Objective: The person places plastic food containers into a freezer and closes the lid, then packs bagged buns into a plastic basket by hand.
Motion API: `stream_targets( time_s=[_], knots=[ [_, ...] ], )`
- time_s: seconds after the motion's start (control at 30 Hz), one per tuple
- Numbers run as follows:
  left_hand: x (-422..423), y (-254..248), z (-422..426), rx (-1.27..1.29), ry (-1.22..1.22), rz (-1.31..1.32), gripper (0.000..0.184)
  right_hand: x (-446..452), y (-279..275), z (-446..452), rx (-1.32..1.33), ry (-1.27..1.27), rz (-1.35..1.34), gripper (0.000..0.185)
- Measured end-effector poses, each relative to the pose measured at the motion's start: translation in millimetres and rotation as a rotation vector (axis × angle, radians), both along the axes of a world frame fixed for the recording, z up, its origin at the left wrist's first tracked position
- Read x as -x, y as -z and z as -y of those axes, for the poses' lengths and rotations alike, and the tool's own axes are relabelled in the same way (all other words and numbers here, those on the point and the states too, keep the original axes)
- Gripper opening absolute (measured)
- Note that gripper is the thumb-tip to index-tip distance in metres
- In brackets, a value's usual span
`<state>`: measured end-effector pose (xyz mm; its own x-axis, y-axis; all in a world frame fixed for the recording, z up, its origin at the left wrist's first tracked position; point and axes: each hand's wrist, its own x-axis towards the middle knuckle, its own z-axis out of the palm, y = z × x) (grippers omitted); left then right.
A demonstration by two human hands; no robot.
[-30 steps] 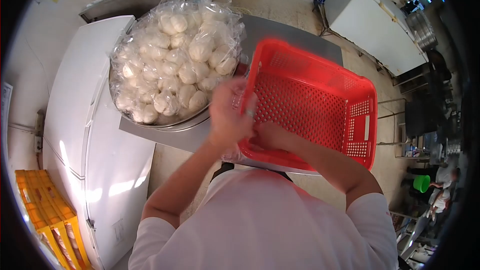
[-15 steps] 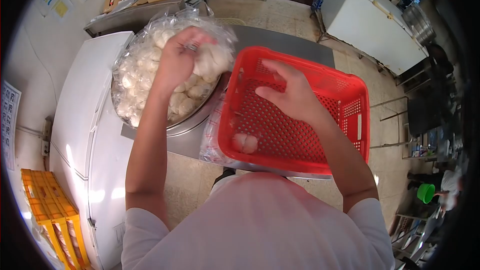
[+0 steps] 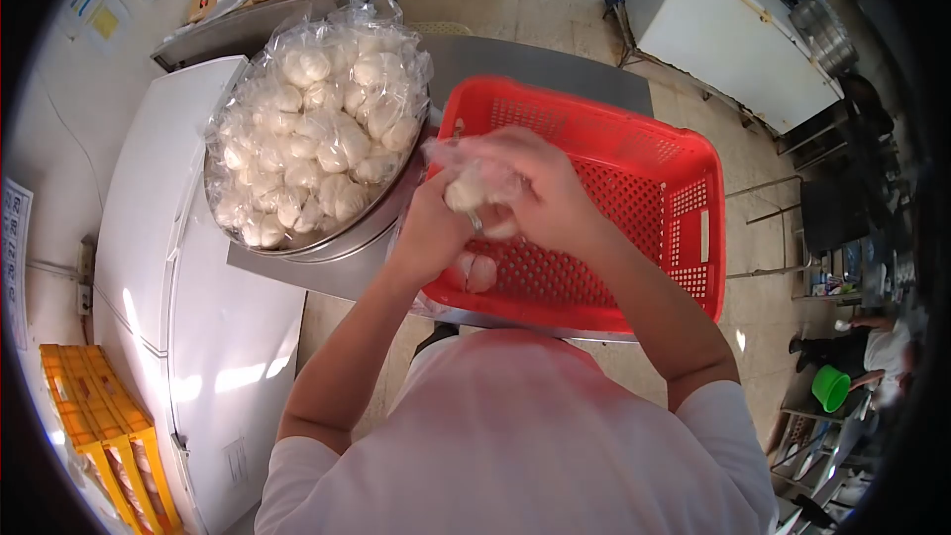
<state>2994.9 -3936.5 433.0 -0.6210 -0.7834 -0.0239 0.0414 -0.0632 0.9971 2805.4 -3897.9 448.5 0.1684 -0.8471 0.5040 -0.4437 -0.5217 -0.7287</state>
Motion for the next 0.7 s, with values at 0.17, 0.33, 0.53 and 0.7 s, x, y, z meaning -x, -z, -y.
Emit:
stream_targets(
  time_s=[0.17,0.33,0.53,0.7],
  knots=[
    [-12.5,12.4,8.8,-0.608,0.183,-0.252,0.034,-14.0,1.8,-32.6,-0.053,0.014,-0.436,0.077],
    [-31.1,-0.3,9.4,0.156,-0.074,0.350,0.034,0.3,36.2,-19.9,-0.369,0.139,-0.236,0.070],
    [-29.5,50.7,-5.5,0.592,-0.277,0.279,0.033,11.0,179.3,20.1,-0.935,0.008,0.017,0.061],
    [-25.6,61.4,-8.8,0.584,-0.328,0.218,0.025,-2.4,199.4,32.6,-0.987,0.080,-0.315,0.068]
  ],
)
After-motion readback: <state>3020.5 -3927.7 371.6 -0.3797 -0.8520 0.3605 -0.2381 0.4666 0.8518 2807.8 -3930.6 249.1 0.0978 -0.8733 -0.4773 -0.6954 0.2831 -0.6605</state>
